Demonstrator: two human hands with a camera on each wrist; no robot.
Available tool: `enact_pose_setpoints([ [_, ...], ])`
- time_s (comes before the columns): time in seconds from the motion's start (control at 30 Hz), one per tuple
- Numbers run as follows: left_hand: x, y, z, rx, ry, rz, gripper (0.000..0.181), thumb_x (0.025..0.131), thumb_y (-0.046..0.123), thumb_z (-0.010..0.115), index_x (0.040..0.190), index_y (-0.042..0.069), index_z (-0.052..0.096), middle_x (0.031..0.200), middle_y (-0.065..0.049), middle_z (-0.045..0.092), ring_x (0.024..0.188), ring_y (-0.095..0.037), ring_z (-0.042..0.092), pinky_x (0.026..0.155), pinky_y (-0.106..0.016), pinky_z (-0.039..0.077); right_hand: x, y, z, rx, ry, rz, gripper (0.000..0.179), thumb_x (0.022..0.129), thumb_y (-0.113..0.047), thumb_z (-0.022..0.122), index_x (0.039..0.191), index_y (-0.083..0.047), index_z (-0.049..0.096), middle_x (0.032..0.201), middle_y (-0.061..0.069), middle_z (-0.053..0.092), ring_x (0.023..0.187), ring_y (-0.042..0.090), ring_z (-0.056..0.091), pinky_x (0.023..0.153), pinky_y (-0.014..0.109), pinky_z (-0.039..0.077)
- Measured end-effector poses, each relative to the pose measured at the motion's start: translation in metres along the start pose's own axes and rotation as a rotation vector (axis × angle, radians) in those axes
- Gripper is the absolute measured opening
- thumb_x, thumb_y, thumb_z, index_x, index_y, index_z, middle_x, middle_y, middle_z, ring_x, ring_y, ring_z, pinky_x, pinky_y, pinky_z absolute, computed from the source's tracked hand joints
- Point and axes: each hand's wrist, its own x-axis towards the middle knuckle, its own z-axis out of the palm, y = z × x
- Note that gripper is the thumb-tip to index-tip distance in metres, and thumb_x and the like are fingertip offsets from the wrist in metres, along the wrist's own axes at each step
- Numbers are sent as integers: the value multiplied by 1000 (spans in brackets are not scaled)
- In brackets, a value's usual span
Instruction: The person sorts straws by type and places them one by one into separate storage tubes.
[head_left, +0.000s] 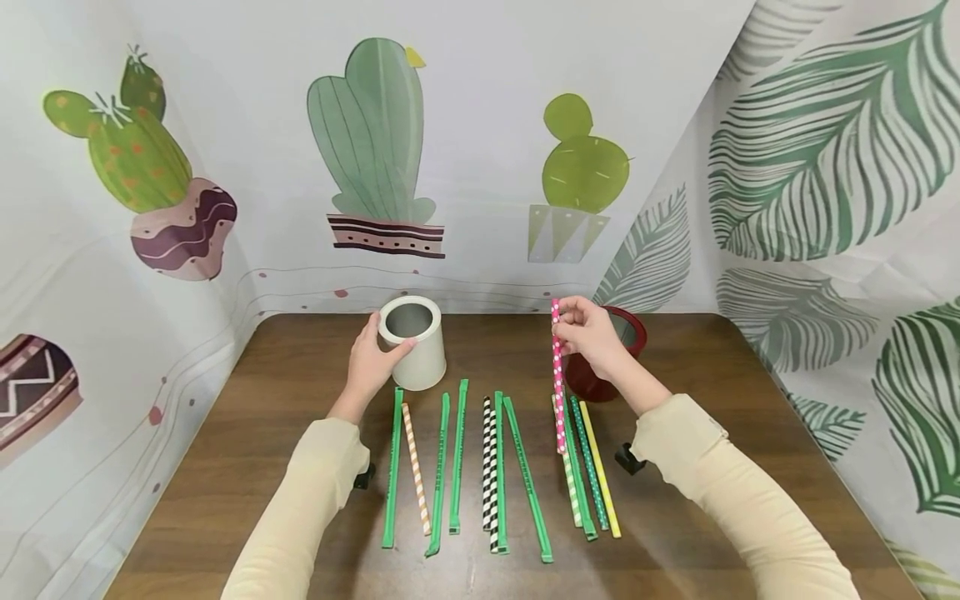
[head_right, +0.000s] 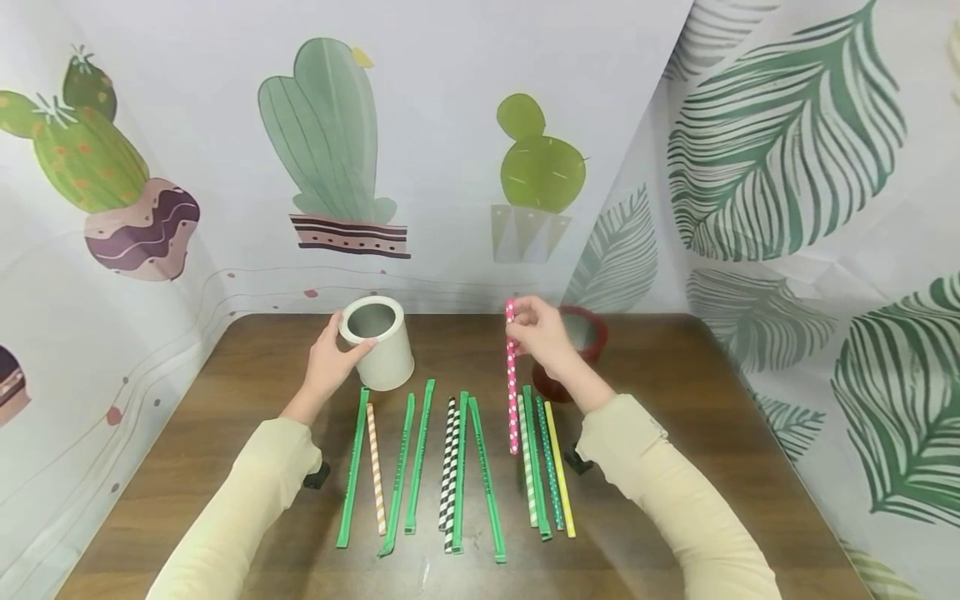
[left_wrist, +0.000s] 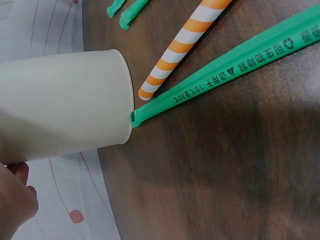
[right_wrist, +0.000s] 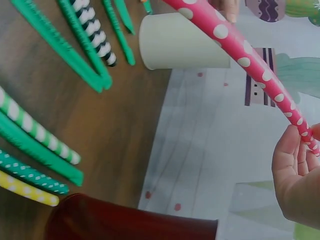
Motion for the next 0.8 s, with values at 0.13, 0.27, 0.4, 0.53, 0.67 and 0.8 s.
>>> enact_pose_setpoints([
  [0.13, 1, -1, 1, -11, 4, 7, 91, 73, 50, 64, 141, 10, 20, 143, -14, 27, 130, -33, 27, 102, -51, 25, 7, -10, 3, 11, 15, -5, 30, 80, 4, 49, 110, 2, 42, 71, -3, 50, 54, 6, 49, 50, 20, 48],
  [0.27, 1, -2, 1, -19, 11, 10, 90, 73, 50, 64, 141, 10, 20, 143, -15, 28, 129, -35, 29, 101, -52, 27, 15, -21, 6, 41, 38, -19, 29, 80, 4, 50, 109, -1, 44, 70, -3, 50, 55, 6, 51, 50, 21, 48],
  [0.4, 1, -2, 1, -23, 17, 14, 90, 73, 49, 65, 141, 10, 21, 141, -16, 30, 127, -35, 31, 100, -51, 28, 22, -31, 12, 94, 52, -44, 26, 79, 5, 51, 102, -6, 45, 70, -2, 50, 54, 7, 52, 51, 22, 50],
  [0.53, 1, -2, 1, -30, 24, 25, 90, 73, 48, 65, 141, 9, 21, 141, -16, 31, 128, -34, 31, 101, -49, 29, 29, -40, 17, 148, 64, -61, 25, 79, 6, 50, 97, -11, 44, 71, 0, 48, 54, 9, 53, 52, 23, 51],
  [0.67, 1, -2, 1, -36, 24, 20, 90, 73, 49, 65, 140, 9, 22, 142, -15, 30, 129, -32, 30, 102, -49, 28, 36, -47, 23, 190, 91, -69, 24, 79, 6, 50, 94, -12, 44, 72, 1, 46, 55, 9, 53, 53, 24, 51],
  [0.8, 1, -2, 1, -29, 10, 12, 91, 72, 50, 65, 141, 8, 21, 142, -15, 29, 129, -34, 29, 102, -50, 27, 44, -53, 30, 267, 121, -79, 24, 78, 9, 51, 91, -10, 44, 71, 2, 46, 56, 10, 52, 52, 24, 51],
])
